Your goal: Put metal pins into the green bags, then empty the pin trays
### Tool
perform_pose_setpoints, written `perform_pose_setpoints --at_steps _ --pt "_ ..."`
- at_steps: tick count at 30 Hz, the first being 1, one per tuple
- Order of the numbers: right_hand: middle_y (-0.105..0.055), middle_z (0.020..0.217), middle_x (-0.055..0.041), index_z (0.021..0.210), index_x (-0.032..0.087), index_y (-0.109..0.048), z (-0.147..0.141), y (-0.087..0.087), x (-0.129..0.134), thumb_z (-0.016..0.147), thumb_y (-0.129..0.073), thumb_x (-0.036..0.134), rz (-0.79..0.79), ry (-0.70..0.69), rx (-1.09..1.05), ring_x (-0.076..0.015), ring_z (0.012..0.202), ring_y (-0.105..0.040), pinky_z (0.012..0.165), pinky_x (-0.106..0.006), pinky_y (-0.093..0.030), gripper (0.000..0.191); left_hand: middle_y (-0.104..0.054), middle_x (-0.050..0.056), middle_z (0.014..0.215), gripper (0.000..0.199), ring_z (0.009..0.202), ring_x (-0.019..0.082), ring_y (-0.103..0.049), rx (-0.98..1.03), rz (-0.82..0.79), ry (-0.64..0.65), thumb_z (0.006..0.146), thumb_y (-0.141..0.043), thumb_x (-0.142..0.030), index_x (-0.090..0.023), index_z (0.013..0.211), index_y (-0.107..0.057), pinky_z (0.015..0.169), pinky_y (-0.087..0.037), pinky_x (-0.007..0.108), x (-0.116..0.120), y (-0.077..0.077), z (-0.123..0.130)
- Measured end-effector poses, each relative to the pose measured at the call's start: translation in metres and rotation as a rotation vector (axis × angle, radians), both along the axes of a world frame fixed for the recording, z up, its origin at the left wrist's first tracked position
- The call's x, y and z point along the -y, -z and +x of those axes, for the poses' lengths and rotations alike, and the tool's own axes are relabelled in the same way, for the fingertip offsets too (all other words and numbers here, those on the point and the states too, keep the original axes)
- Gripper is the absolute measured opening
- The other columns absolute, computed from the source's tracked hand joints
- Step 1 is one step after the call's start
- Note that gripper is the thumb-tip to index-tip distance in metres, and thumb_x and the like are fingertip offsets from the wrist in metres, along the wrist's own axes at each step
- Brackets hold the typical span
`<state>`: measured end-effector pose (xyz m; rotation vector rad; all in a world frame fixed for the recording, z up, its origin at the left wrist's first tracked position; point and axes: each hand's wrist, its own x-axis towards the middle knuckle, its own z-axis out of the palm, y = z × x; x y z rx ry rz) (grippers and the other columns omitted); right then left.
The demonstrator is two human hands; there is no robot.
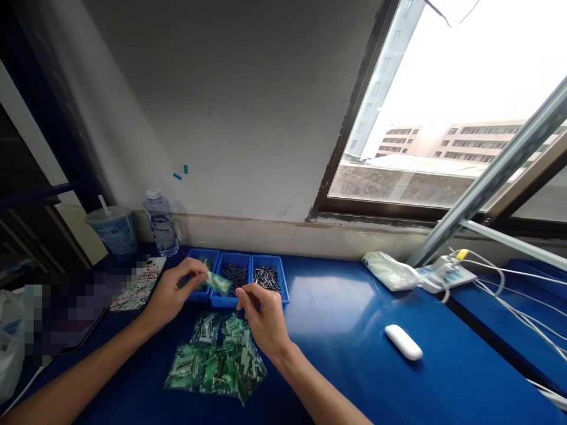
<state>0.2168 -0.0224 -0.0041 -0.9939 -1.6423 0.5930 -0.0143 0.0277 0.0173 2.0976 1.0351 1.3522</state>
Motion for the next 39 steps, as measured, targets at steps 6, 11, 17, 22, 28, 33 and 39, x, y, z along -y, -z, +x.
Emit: perform_pose_setpoints --at_steps 6,11,17,22,28,33,39 --pt "-0.061 0.059 0.0023 0.080 0.021 -0.062 0.001 0.004 0.001 0.109 -0.053 0.030 0.126 -0.094 0.304 -0.0109 0.046 -0.049 0.047 -0.024 -0.035 0.032 -0.079 0.004 0.087 0.028 0.082 0.025 -0.073 -0.147 -0.112 -0.258 0.092 -0.066 -0.049 -0.023 0.100 -0.074 0.070 -0.052 0.031 -0.025 -0.009 -0.035" --pt "-0.073 0.081 -0.0023 0.096 0.020 -0.070 -0.004 0.007 0.008 0.107 -0.055 0.020 0.301 -0.254 0.729 -0.0149 0.067 -0.068 0.063 -0.025 -0.048 0.018 -0.078 0.004 0.082 0.022 0.075 0.025 -0.072 -0.450 -0.199 -0.237 0.092 -0.059 -0.040 -0.025 0.093 -0.075 0.065 -0.046 0.031 -0.037 0.000 -0.048" --pt "-0.075 0.119 -0.0084 0.126 0.022 -0.068 -0.010 -0.004 0.018 0.108 -0.057 0.034 0.139 -0.304 0.925 -0.0193 0.093 -0.075 0.071 -0.024 -0.053 0.024 -0.076 0.005 0.087 0.023 0.086 0.028 -0.069 -0.760 -0.134 -0.248 0.092 -0.057 -0.031 -0.025 0.096 -0.079 0.081 -0.047 0.038 -0.031 -0.003 -0.045" --pt "-0.071 0.133 -0.0103 0.142 0.020 -0.058 -0.017 -0.009 0.019 0.108 -0.057 0.039 0.054 -0.277 0.994 -0.0245 0.101 -0.075 0.070 -0.028 -0.055 0.038 -0.076 0.007 0.108 0.032 0.103 0.030 -0.066 -0.760 -0.066 -0.168 0.100 -0.055 -0.042 -0.025 0.104 -0.081 0.091 -0.047 0.043 -0.026 -0.006 -0.041" --pt "-0.072 0.127 -0.0094 0.141 0.019 -0.057 -0.027 -0.005 0.018 0.107 -0.059 0.038 0.023 -0.225 1.065 -0.0258 0.094 -0.075 0.064 -0.030 -0.053 0.039 -0.077 0.007 0.104 0.038 0.099 0.029 -0.065 -0.790 -0.093 -0.099 0.104 -0.052 -0.041 -0.025 0.093 -0.084 0.088 -0.048 0.044 -0.027 -0.003 -0.042" --pt "-0.073 0.126 -0.0095 0.140 0.019 -0.059 -0.031 -0.002 0.015 0.104 -0.066 0.036 -0.025 -0.189 1.038 -0.0273 0.099 -0.075 0.069 -0.031 -0.054 0.040 -0.075 0.009 0.116 0.034 0.109 0.031 -0.065 -0.760 0.020 -0.134 0.104 -0.053 -0.040 -0.023 0.109 -0.082 0.096 -0.051 0.048 -0.033 0.006 -0.043" --pt "-0.072 0.127 -0.0073 0.139 0.021 -0.062 -0.030 -0.001 0.011 0.101 -0.070 0.034 -0.053 -0.220 0.983 -0.0266 0.097 -0.075 0.070 -0.032 -0.055 0.041 -0.057 0.008 0.155 0.039 0.142 0.038 -0.049 -0.763 0.068 -0.187 0.103 -0.055 -0.046 -0.025 0.126 -0.078 0.117 -0.043 0.058 -0.046 0.026 -0.048"
